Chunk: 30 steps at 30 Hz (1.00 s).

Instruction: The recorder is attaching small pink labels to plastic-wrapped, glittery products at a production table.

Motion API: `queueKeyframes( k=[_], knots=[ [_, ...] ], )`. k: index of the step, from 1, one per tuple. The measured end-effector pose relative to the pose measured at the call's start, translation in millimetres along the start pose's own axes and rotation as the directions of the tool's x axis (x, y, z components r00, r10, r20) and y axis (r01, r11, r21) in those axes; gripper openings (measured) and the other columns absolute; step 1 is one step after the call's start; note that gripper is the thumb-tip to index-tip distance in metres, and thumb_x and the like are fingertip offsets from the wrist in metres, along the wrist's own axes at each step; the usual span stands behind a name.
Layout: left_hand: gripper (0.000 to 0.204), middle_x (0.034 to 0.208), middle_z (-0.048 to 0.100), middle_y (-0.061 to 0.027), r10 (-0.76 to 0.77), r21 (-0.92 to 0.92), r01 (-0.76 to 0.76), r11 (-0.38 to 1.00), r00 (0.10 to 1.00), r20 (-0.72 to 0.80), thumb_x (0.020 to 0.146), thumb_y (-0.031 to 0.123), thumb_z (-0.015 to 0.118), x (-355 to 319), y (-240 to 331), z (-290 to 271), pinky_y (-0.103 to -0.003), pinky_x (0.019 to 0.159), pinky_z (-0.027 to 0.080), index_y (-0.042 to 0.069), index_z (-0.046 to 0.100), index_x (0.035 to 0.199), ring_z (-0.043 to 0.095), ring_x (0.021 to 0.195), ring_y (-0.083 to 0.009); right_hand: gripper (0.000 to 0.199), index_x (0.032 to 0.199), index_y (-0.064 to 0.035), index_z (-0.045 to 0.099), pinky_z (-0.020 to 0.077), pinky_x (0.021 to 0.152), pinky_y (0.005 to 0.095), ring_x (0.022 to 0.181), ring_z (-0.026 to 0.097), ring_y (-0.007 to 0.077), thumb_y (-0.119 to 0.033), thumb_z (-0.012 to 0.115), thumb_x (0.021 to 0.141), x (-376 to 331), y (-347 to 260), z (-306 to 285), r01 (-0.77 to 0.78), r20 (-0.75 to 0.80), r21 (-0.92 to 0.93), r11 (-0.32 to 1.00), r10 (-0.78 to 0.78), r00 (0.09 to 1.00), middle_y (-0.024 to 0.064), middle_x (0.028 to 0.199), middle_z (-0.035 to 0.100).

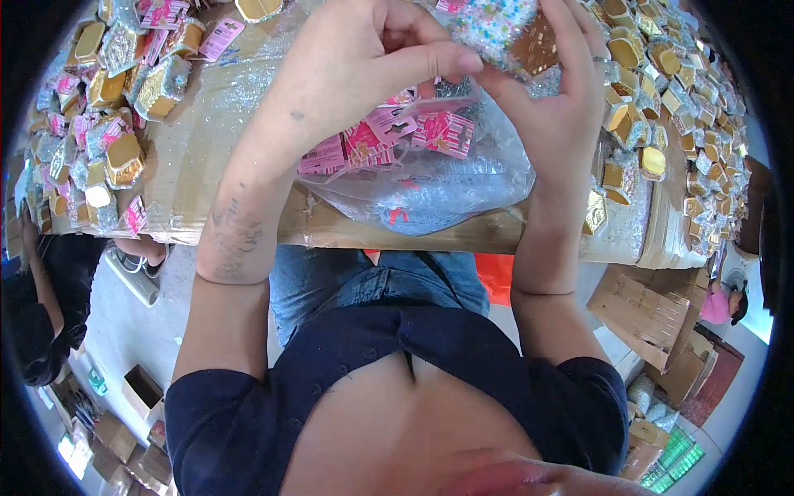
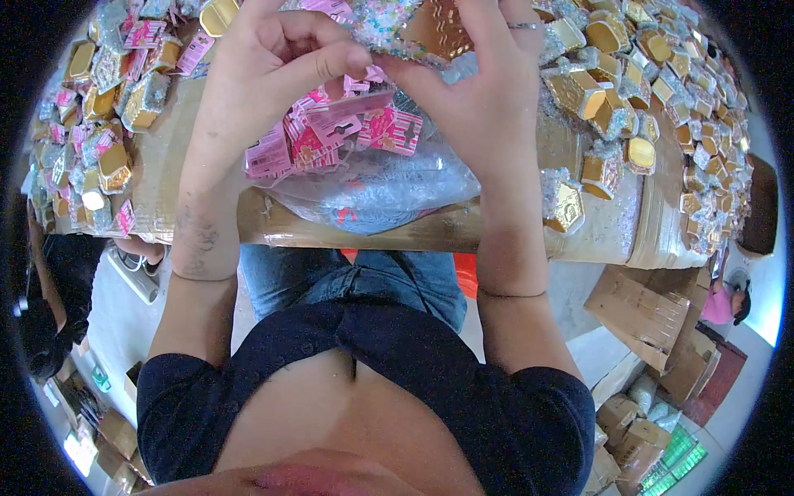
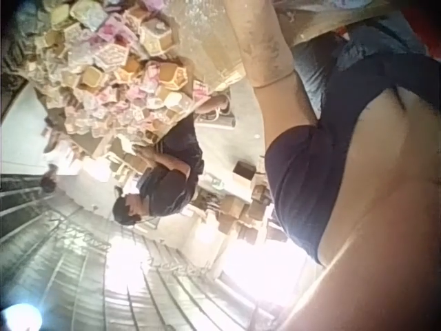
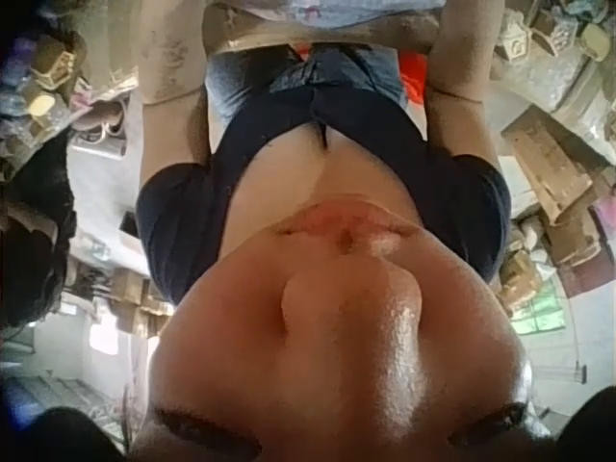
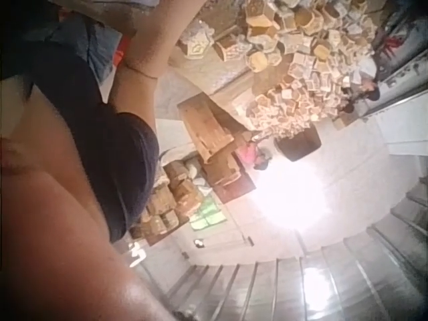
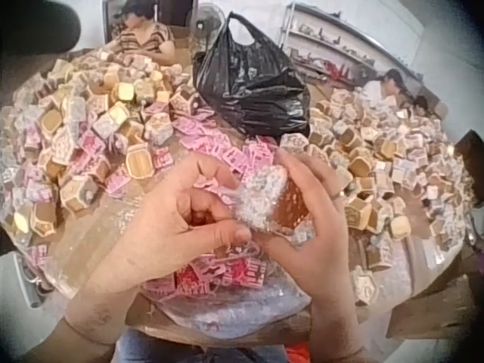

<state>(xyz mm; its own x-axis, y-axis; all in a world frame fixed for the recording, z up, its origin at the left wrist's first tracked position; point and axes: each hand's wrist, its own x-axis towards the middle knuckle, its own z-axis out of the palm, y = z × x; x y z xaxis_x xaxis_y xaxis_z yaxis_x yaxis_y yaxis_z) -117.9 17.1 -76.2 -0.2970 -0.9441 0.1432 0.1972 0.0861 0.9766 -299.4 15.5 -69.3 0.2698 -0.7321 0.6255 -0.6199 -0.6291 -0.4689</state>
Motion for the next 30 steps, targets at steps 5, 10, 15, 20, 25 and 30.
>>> queueKeyframes(
  k=[5, 10, 15, 20, 25, 30],
  knots=[
    [0.023, 0.08, 0.058, 0.0003, 0.146, 0.395, -0.164, 0.904, 0.986, 0.076, 0.086, 0.009, 0.067, 7.3, -27.7, -14.9, -0.02, 0.062, 0.041, 0.0, 0.061, 0.107, 0.052, 0.071, -0.0052, 0.075, 0.132, -0.0035, 0.053, 0.039, 0.099, 0.0394, 0.119, 0.047, 0.0334, -0.009, 0.081, 0.063, -5.4, 7.7, 11.3, 0.146, -0.063, -0.186, 0.972, -0.16, 0.985, 0.0158, 0.128, 0.047],
    [0.047, 0.085, 0.063, -0.0051, 0.03, 0.464, -0.013, 0.886, 0.999, -0.03, 0.085, 0.035, 0.072, 8.2, -18.1, -22.8, -0.025, 0.069, 0.046, -0.001, 0.06, 0.112, 0.056, 0.074, -0.0091, 0.071, 0.13, -0.0041, 0.056, 0.0448, 0.09, 0.0367, 0.113, 0.048, 0.0309, -0.015, 0.083, 0.064, -1.3, -1.4, 5.3, 0.076, -0.109, -0.08, 0.994, -0.085, 0.99, 0.0167, 0.131, 0.044],
    [0.068, 0.104, 0.065, -0.0103, 0.147, 0.235, -0.041, 0.971, 0.878, -0.455, 0.083, 0.047, 0.07, 24.0, -20.6, -73.3, -0.032, 0.086, 0.047, -0.001, 0.053, 0.128, 0.06, 0.097, -0.0173, 0.031, 0.099, -0.0119, 0.071, 0.044, 0.087, 0.0338, 0.11, 0.052, 0.0271, -0.017, 0.081, 0.071, -3.5, 50.6, 1.5, 0.145, 0.03, -0.093, 0.985, -0.142, 0.989, 0.0096, 0.124, 0.053],
    [0.062, 0.116, 0.062, -0.0193, 0.678, 0.914, 0.344, -0.216, 0.727, -0.113, 0.084, 0.046, 0.069, 31.9, -38.0, -86.2, -0.04, 0.095, 0.044, 0.004, 0.057, 0.127, 0.057, 0.111, -0.0283, 0.03, 0.097, -0.0125, 0.071, 0.0396, 0.098, 0.0411, 0.115, 0.047, 0.0329, -0.021, 0.079, 0.069, -27.2, 68.4, 7.0, 0.141, 0.271, -0.265, 0.954, -0.067, 0.96, 0.0113, 0.125, 0.055],
    [0.044, 0.101, 0.065, -0.015, 0.47, 0.932, -0.357, 0.061, 0.834, 0.288, 0.076, 0.032, 0.076, 16.5, -39.4, -32.8, -0.034, 0.085, 0.049, 0.001, 0.065, 0.106, 0.062, 0.093, -0.0264, 0.029, 0.096, -0.0126, 0.07, 0.0387, 0.101, 0.0435, 0.117, 0.046, 0.0328, -0.018, 0.076, 0.069, -30.7, 65.4, 15.4, 0.156, 0.337, -0.374, 0.914, -0.022, 0.941, 0.01, 0.128, 0.053],
    [0.054, 0.113, 0.058, -0.0146, 0.204, 0.95, -0.304, 0.076, 0.937, 0.284, 0.074, 0.022, 0.075, 6.2, -55.8, -13.7, -0.042, 0.091, 0.048, 0.005, 0.056, 0.121, 0.058, 0.103, -0.0339, 0.023, 0.092, -0.0111, 0.068, 0.0408, 0.098, 0.0406, 0.113, 0.05, 0.0292, -0.018, 0.075, 0.071, -25.2, 63.6, 9.2, 0.099, 0.342, -0.337, 0.936, 0.024, 0.939, 0.0085, 0.117, 0.057]
  ],
)
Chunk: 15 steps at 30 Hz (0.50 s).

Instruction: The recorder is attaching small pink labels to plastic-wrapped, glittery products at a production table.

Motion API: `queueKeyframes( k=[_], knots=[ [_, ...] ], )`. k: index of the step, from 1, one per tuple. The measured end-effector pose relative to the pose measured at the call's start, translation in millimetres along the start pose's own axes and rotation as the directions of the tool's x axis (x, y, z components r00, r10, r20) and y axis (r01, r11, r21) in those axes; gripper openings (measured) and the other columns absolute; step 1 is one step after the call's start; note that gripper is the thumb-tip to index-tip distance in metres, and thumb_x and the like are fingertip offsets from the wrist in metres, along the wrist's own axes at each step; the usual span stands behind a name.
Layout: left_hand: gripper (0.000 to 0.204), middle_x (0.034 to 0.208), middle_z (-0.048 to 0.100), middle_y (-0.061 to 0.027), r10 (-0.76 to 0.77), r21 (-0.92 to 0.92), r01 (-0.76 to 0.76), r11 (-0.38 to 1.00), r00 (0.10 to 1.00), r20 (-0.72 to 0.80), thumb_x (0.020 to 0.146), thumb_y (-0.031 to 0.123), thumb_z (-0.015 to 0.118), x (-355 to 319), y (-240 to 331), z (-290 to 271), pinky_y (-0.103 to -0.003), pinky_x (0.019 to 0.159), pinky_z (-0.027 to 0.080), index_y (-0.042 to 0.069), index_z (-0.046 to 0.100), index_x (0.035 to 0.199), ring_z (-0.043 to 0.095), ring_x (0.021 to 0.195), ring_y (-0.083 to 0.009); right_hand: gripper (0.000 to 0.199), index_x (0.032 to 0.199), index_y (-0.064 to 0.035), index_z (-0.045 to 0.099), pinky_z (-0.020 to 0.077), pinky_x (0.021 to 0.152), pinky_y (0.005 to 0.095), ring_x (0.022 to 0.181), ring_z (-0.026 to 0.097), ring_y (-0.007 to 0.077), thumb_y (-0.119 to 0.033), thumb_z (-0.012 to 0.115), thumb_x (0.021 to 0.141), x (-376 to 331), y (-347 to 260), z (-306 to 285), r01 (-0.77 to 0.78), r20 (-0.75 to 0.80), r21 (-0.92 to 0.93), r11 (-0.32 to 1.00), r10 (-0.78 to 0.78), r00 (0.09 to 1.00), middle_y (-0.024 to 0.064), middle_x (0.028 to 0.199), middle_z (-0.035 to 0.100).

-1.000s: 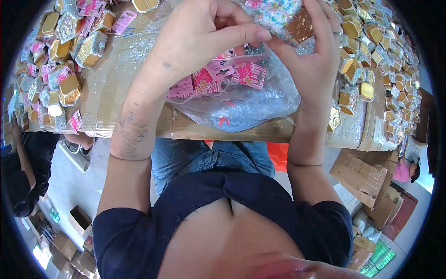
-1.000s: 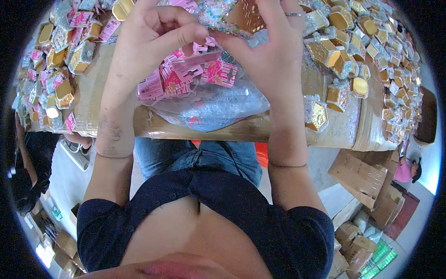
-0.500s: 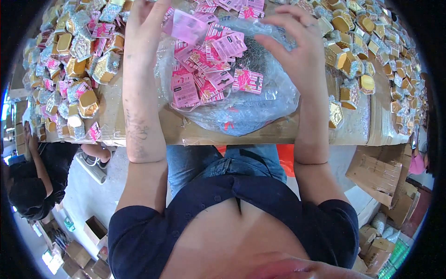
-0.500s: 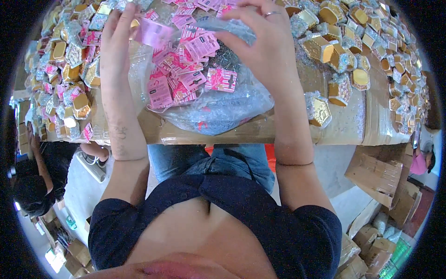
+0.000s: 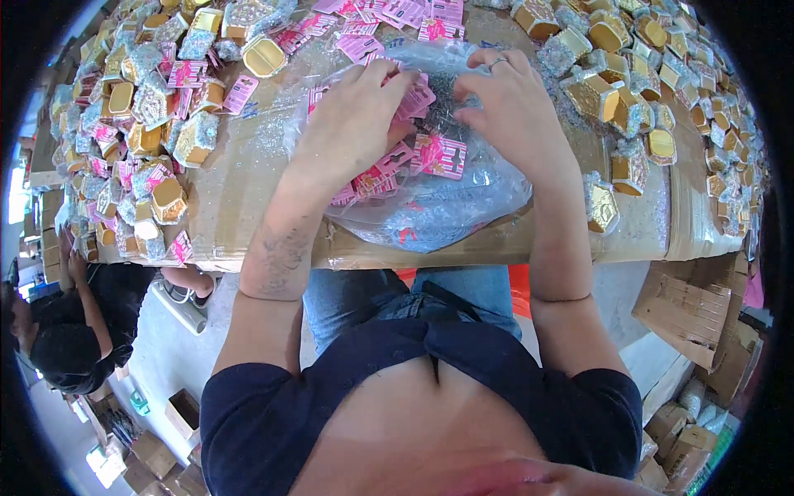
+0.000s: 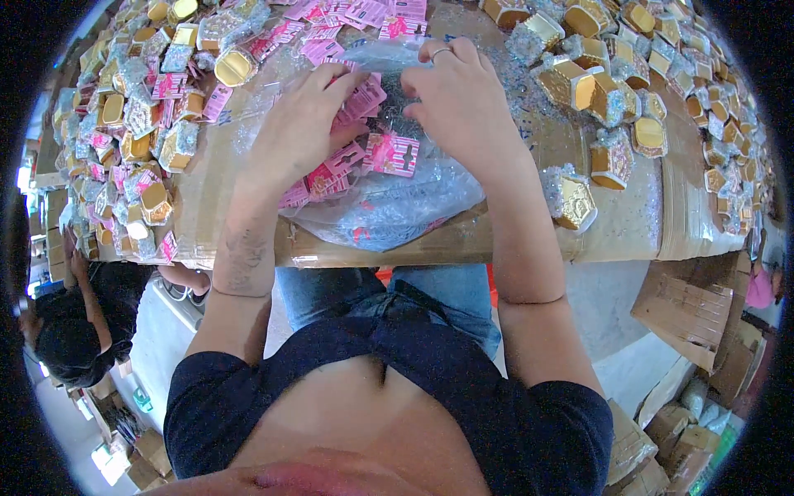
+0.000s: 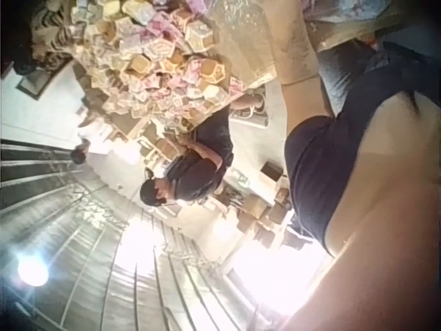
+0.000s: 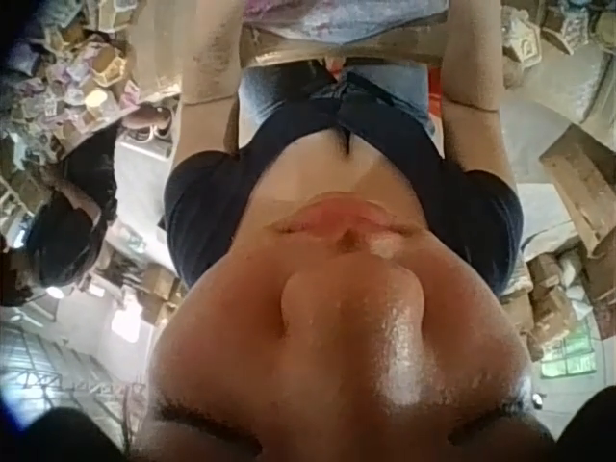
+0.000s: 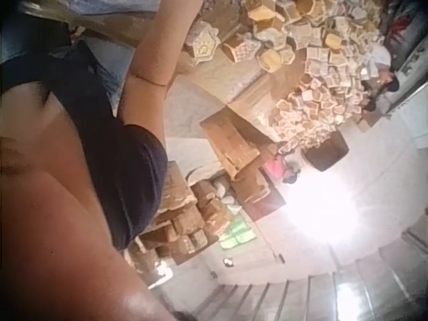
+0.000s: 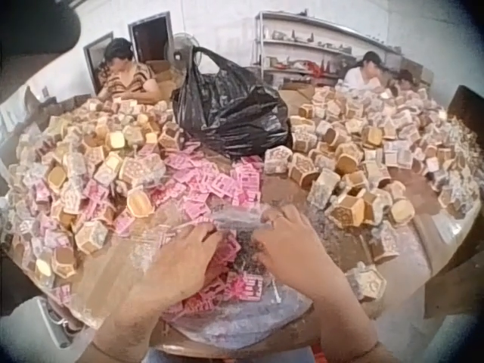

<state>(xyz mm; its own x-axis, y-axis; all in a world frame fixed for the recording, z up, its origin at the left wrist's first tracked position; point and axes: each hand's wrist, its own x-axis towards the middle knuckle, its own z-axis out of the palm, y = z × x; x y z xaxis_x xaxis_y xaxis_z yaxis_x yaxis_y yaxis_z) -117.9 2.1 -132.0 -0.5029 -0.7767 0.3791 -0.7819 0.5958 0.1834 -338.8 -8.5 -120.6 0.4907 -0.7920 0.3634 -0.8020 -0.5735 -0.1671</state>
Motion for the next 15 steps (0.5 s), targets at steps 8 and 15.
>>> queueKeyframes(
  k=[8, 15],
  knots=[
    [0.047, 0.11, 0.061, -0.0122, -0.168, -0.513, 0.115, 0.851, 0.984, -0.057, 0.082, 0.017, 0.069, 10.2, -7.7, -13.4, -0.037, 0.082, 0.051, 0.004, 0.054, 0.125, 0.062, 0.101, -0.0273, 0.017, 0.088, -0.0115, 0.07, 0.0436, 0.091, 0.0423, 0.107, 0.052, 0.0285, -0.017, 0.073, 0.072, 3.0, 1.5, 12.3, 0.094, -0.095, 0.065, 0.993, -0.087, 0.992, 0.008, 0.11, 0.06],
    [0.038, 0.107, 0.064, -0.0107, -0.382, -0.96, 0.213, -0.183, 0.884, 0.27, 0.094, 0.018, 0.06, 13.8, -13.7, -26.8, -0.032, 0.077, 0.055, 0.0, 0.05, 0.126, 0.067, 0.09, -0.0202, 0.014, 0.089, -0.0114, 0.07, 0.0451, 0.088, 0.0414, 0.105, 0.053, 0.0271, -0.016, 0.069, 0.075, 8.2, -0.4, 21.2, 0.113, -0.063, 0.02, 0.993, -0.111, 0.992, 0.0063, 0.104, 0.061]
  ],
)
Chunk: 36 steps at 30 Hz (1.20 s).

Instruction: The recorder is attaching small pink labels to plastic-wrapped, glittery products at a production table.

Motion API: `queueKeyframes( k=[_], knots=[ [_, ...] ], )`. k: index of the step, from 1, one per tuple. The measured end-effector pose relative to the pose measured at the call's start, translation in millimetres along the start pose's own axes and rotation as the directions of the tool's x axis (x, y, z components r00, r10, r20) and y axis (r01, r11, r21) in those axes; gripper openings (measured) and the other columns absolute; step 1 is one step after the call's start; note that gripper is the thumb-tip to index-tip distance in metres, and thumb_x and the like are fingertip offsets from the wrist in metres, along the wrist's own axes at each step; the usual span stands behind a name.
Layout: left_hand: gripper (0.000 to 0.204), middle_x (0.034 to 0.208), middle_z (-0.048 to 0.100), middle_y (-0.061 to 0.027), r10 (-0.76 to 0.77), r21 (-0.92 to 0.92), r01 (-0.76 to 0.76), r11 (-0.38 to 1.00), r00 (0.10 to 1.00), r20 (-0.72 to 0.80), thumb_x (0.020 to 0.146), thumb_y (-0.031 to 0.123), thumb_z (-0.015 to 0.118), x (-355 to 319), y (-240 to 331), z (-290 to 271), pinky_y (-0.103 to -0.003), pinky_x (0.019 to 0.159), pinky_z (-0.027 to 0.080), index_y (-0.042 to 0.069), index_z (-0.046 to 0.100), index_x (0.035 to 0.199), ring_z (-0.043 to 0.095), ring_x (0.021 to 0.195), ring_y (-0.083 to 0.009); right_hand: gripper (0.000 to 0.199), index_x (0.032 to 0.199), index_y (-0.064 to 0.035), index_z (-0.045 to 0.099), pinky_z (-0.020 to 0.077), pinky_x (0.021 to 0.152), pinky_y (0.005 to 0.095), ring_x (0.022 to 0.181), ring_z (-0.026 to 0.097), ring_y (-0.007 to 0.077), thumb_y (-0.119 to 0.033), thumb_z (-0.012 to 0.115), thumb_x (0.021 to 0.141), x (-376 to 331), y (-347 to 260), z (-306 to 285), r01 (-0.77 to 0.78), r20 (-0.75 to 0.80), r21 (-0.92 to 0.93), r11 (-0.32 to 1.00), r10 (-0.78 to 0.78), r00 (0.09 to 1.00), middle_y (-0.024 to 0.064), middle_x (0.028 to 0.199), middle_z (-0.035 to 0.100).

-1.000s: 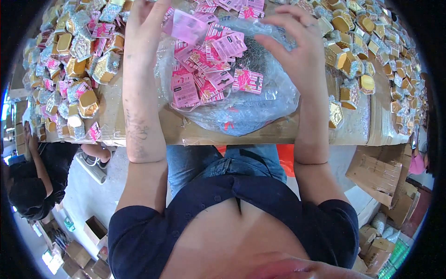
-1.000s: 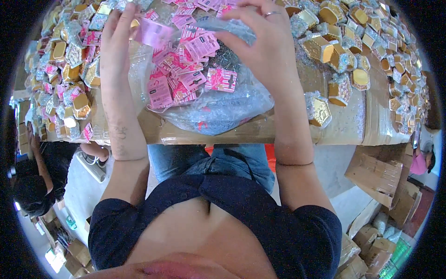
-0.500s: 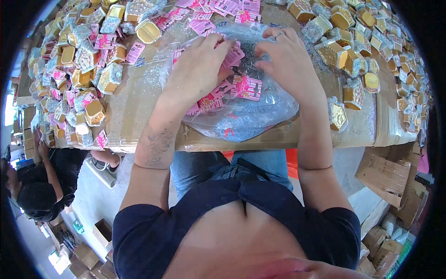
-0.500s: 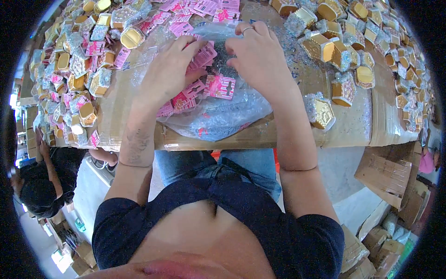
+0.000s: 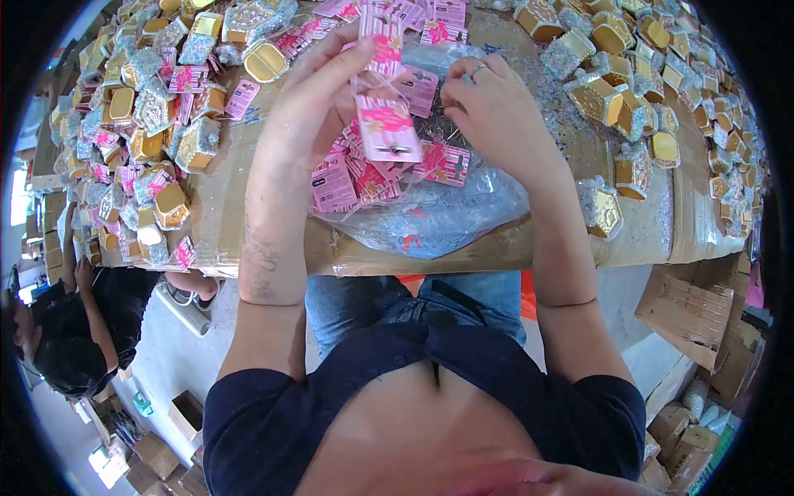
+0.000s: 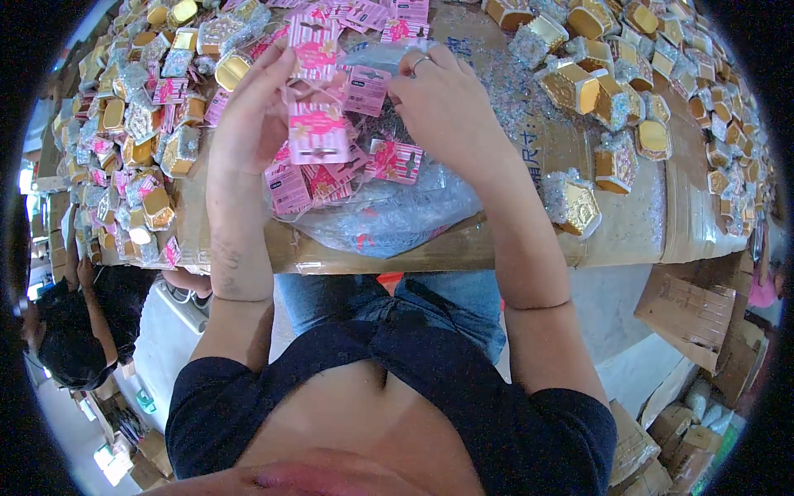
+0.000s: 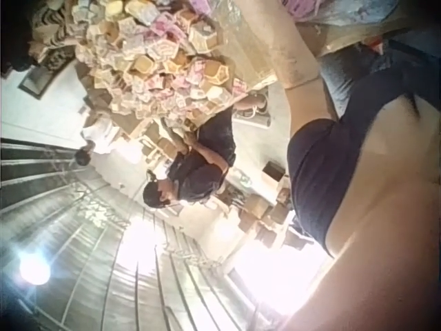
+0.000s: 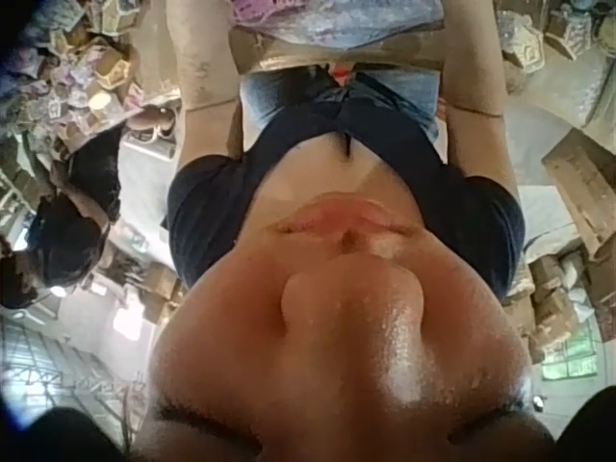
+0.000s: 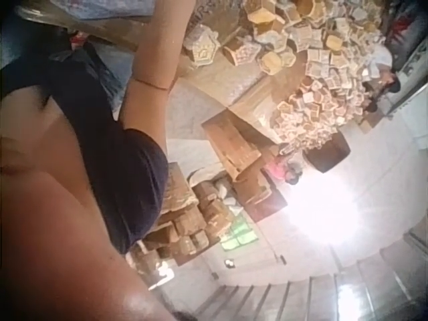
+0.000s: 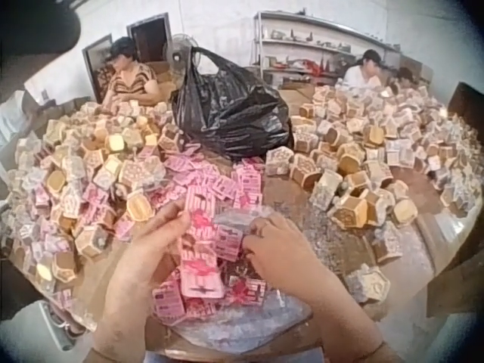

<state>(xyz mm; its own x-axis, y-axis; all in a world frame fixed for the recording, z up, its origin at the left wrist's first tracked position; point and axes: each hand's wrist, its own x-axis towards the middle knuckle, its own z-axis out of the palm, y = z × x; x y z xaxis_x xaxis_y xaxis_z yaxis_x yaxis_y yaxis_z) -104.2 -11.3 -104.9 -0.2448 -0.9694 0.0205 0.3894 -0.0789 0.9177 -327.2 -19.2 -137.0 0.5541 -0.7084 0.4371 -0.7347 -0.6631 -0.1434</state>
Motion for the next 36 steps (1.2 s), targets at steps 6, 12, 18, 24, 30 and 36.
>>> queueKeyframes(
  k=[6, 12, 18, 24, 30, 36],
  knots=[
    [0.029, 0.105, 0.067, -0.018, -0.031, -0.252, 0.003, 0.968, 0.994, -0.109, 0.099, 0.024, 0.053, 6.9, -4.6, -12.5, -0.037, 0.078, 0.057, 0.001, 0.054, 0.117, 0.069, 0.092, -0.028, 0.011, 0.086, -0.0109, 0.068, 0.0457, 0.086, 0.0396, 0.101, 0.054, 0.0261, -0.017, 0.068, 0.077, 5.5, -1.1, -6.3, -0.085, -0.004, 0.1, 0.991, 0.086, 0.996, 0.0048, 0.101, 0.061],
    [0.04, 0.112, 0.065, -0.0221, -0.151, -0.459, 0.144, 0.877, 0.988, 0.022, 0.101, 0.033, 0.046, 8.2, -2.8, -19.5, -0.037, 0.079, 0.056, -0.002, 0.056, 0.118, 0.068, 0.088, -0.0275, 0.011, 0.084, -0.0074, 0.065, 0.0443, 0.085, 0.04, 0.097, 0.053, 0.0268, -0.014, 0.069, 0.077, -1.1, 0.0, -8.9, -0.067, 0.029, -0.053, 0.996, 0.068, 0.997, 0.005, 0.096, 0.059],
    [0.028, 0.086, 0.068, -0.014, 0.078, 0.007, -0.077, 0.997, 0.989, -0.127, 0.099, 0.024, 0.052, 7.7, -8.0, -17.5, -0.032, 0.072, 0.055, 0.001, 0.062, 0.112, 0.067, 0.08, -0.0188, 0.009, 0.084, -0.0063, 0.066, 0.0446, 0.083, 0.0385, 0.095, 0.055, 0.0271, -0.013, 0.069, 0.078, 3.5, -2.1, -10.6, -0.105, 0.007, 0.082, 0.991, 0.104, 0.995, 0.0065, 0.092, 0.061],
    [0.025, 0.067, 0.052, 0.0051, -0.022, 0.781, -0.026, 0.623, 0.998, 0.051, 0.095, 0.029, 0.061, -11.2, 11.0, -8.5, -0.02, 0.053, 0.039, 0.005, 0.066, 0.095, 0.049, 0.06, -0.003, 0.012, 0.085, -0.0073, 0.07, 0.0464, 0.08, 0.0401, 0.09, 0.059, 0.03, -0.018, 0.066, 0.081, 6.5, -3.7, -14.3, -0.109, -0.102, 0.237, 0.965, 0.136, 0.985, 0.0082, 0.088, 0.064],
    [0.023, 0.065, 0.044, 0.0072, 0.034, 0.907, -0.095, 0.41, 0.995, 0.089, 0.089, 0.028, 0.069, -5.5, 9.4, -22.3, -0.021, 0.054, 0.029, 0.006, 0.064, 0.082, 0.039, 0.061, -0.0022, 0.013, 0.09, -0.0077, 0.07, 0.0473, 0.071, 0.0358, 0.078, 0.061, 0.0274, -0.019, 0.067, 0.084, 5.8, -0.6, -9.5, -0.187, -0.144, 0.343, 0.92, 0.249, 0.958, 0.0088, 0.083, 0.065],
    [0.02, 0.074, 0.056, 0.0037, 0.1, 0.784, -0.072, 0.617, 0.995, 0.012, 0.088, 0.02, 0.071, -4.9, 4.9, -12.9, -0.02, 0.064, 0.037, 0.005, 0.06, 0.095, 0.05, 0.072, -0.0039, 0.016, 0.095, -0.0024, 0.069, 0.0384, 0.059, 0.0213, 0.065, 0.046, 0.0048, -0.017, 0.067, 0.09, 9.8, -2.8, -13.1, -0.164, -0.1, 0.826, 0.539, 0.427, 0.899, -0.0032, 0.072, 0.058]
  ],
)
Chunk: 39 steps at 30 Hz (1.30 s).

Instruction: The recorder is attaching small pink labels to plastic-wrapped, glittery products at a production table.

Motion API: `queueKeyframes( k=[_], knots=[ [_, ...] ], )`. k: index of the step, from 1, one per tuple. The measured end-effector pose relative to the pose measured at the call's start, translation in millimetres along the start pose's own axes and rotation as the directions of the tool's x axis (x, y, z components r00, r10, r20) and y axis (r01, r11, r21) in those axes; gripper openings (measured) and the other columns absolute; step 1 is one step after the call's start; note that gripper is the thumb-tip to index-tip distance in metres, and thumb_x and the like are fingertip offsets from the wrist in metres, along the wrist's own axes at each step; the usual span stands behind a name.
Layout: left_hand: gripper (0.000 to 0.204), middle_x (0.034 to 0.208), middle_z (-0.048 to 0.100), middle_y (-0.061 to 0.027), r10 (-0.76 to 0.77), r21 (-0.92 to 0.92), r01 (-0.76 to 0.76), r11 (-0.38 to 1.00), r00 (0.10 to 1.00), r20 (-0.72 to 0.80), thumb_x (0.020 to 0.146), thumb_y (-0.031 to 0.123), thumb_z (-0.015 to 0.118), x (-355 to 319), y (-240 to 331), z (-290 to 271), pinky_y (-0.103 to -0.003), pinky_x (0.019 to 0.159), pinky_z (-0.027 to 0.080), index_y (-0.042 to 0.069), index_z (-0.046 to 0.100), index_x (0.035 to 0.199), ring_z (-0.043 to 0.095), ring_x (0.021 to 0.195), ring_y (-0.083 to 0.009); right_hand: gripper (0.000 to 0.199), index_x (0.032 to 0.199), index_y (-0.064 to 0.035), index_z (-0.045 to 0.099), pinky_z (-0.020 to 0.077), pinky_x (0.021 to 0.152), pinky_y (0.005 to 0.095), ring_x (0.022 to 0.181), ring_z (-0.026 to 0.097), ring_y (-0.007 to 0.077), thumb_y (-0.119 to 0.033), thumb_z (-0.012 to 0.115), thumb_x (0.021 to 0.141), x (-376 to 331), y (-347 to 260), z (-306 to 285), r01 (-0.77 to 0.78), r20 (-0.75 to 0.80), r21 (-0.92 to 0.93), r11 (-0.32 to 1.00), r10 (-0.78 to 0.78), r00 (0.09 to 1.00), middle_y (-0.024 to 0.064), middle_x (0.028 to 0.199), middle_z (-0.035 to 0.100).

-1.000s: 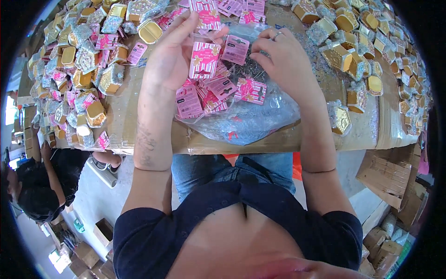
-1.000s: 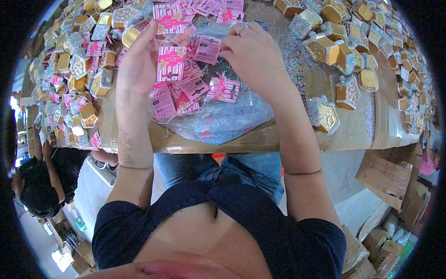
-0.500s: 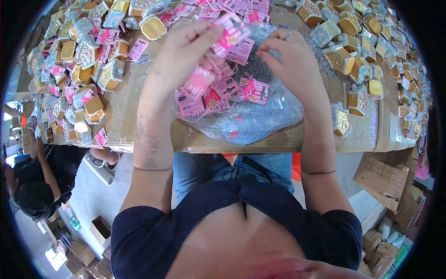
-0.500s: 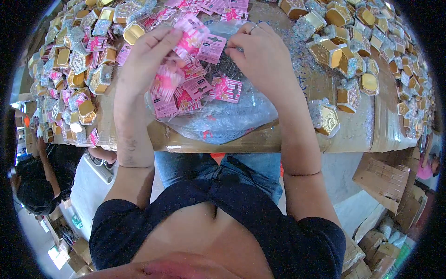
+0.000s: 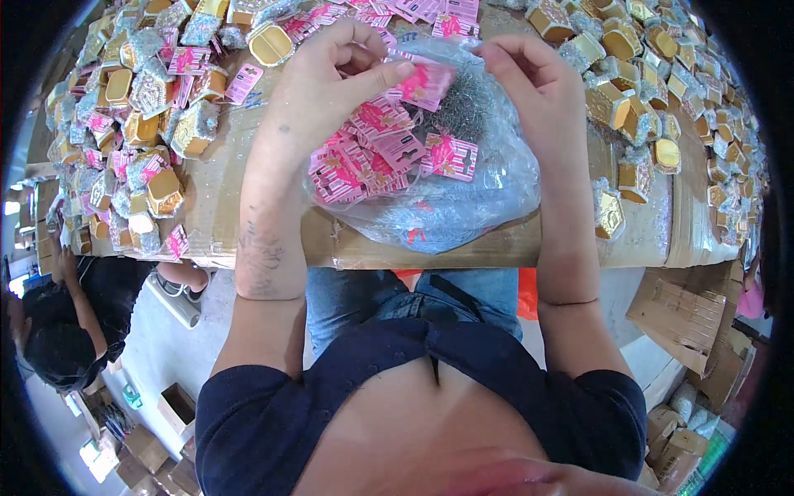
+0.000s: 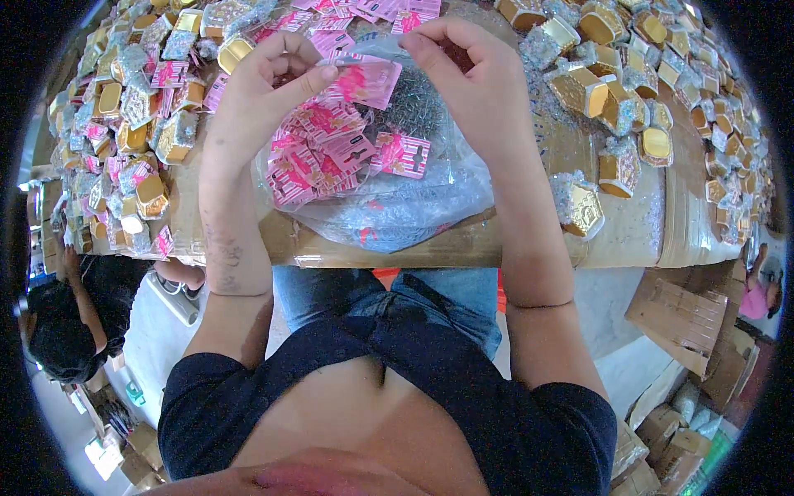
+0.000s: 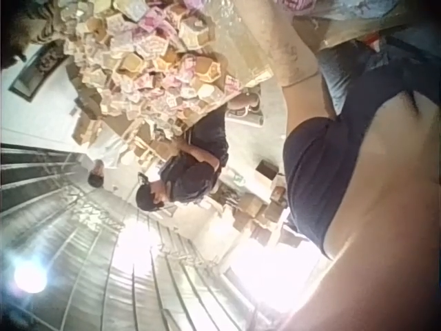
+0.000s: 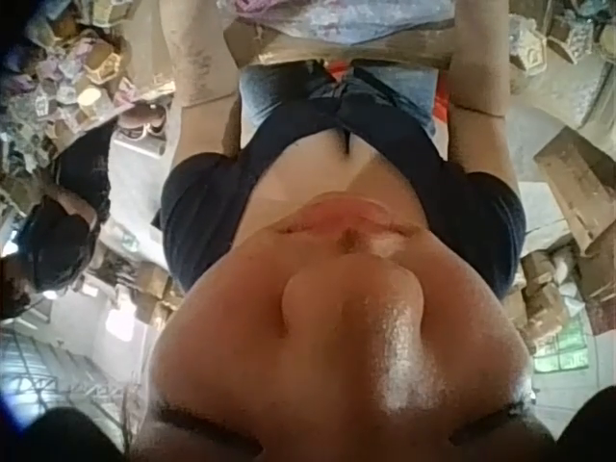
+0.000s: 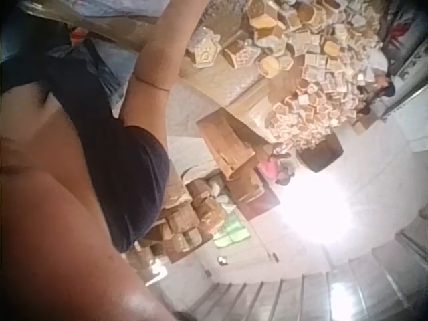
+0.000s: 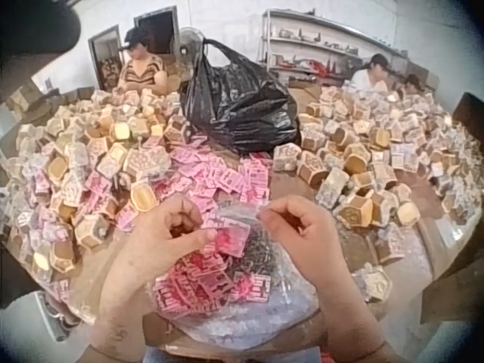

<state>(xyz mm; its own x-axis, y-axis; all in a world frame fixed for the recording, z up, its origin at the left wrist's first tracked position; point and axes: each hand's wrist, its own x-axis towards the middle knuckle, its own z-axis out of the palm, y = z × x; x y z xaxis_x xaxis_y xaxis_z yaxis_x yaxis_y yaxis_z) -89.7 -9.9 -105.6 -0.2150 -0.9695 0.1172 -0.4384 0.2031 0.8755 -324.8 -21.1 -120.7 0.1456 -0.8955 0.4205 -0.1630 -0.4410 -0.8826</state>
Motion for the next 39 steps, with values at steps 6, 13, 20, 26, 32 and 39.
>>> queueKeyframes(
  k=[6, 13, 20, 26, 32, 39],
  knots=[
    [0.029, 0.093, 0.067, -0.0044, 0.044, -0.603, -0.01, 0.797, 0.998, 0.041, 0.09, 0.01, 0.064, -0.4, 1.4, 1.8, -0.022, 0.083, 0.046, 0.002, 0.056, 0.117, 0.062, 0.09, -0.0092, 0.015, 0.096, -0.0021, 0.068, 0.0391, 0.059, 0.0224, 0.066, 0.049, 0.0058, -0.016, 0.066, 0.09, -1.3, -3.5, 2.7, -0.014, -0.015, 0.033, 0.999, 0.015, 1.0, -0.0018, 0.073, 0.06],
    [0.036, 0.107, 0.066, -0.0124, -0.016, -0.911, 0.066, 0.406, 0.998, 0.065, 0.09, -0.004, 0.053, -3.1, 16.7, -1.0, -0.022, 0.073, 0.05, 0.003, 0.051, 0.126, 0.063, 0.083, -0.0135, 0.012, 0.091, -0.0062, 0.067, 0.0484, 0.069, 0.0404, 0.075, 0.061, 0.031, -0.016, 0.062, 0.086, -4.5, 9.5, -4.7, 0.167, 0.181, -0.666, 0.727, -0.06, 0.982, 0.0122, 0.083, 0.065],
    [0.037, 0.112, 0.066, -0.0157, -0.043, -0.811, 0.085, 0.579, 0.996, 0.073, 0.089, -0.005, 0.054, -3.9, 25.7, -3.6, -0.019, 0.059, 0.048, 0.002, 0.051, 0.125, 0.062, 0.067, -0.0114, 0.014, 0.091, -0.0056, 0.067, 0.0482, 0.075, 0.0415, 0.089, 0.062, 0.0322, -0.017, 0.06, 0.087, 0.3, 3.0, -7.1, 0.229, 0.178, -0.608, 0.76, -0.151, 0.972, 0.0111, 0.09, 0.066],
    [0.043, 0.108, 0.067, -0.0178, -0.115, -0.6, 0.114, 0.792, 0.993, 0.037, 0.086, -0.005, 0.061, -6.4, 34.2, -1.0, -0.018, 0.052, 0.048, 0.001, 0.049, 0.127, 0.065, 0.069, -0.0104, 0.014, 0.095, -0.0056, 0.068, 0.0475, 0.07, 0.0361, 0.079, 0.063, 0.0281, -0.016, 0.061, 0.088, 1.2, 3.9, -8.3, 0.145, 0.108, -0.494, 0.857, -0.105, 0.989, 0.0109, 0.088, 0.067],
    [0.047, 0.104, 0.068, -0.0184, -0.041, -0.682, 0.025, 0.731, 0.999, -0.007, 0.086, -0.006, 0.062, -5.2, 28.0, 10.5, -0.023, 0.06, 0.055, 0.0, 0.046, 0.13, 0.066, 0.082, -0.0138, 0.014, 0.097, -0.0043, 0.069, 0.044, 0.061, 0.028, 0.065, 0.055, 0.016, -0.013, 0.063, 0.088, 2.5, 6.3, -11.4, 0.094, 0.051, -0.377, 0.921, -0.081, 0.995, 0.0081, 0.081, 0.066],
    [0.053, 0.102, 0.068, -0.0134, 0.446, -0.61, -0.35, 0.711, 0.895, 0.007, 0.087, -0.007, 0.06, 3.5, 19.5, 26.0, -0.022, 0.069, 0.053, 0.001, 0.043, 0.136, 0.064, 0.087, -0.0119, 0.013, 0.1, -0.0011, 0.068, 0.0452, 0.078, 0.0219, 0.088, 0.06, 0.0078, -0.007, 0.06, 0.092, -0.2, -6.0, -8.7, 0.035, 0.109, -0.223, 0.974, -0.011, 0.994, 0.0019, 0.092, 0.066]
  ],
)
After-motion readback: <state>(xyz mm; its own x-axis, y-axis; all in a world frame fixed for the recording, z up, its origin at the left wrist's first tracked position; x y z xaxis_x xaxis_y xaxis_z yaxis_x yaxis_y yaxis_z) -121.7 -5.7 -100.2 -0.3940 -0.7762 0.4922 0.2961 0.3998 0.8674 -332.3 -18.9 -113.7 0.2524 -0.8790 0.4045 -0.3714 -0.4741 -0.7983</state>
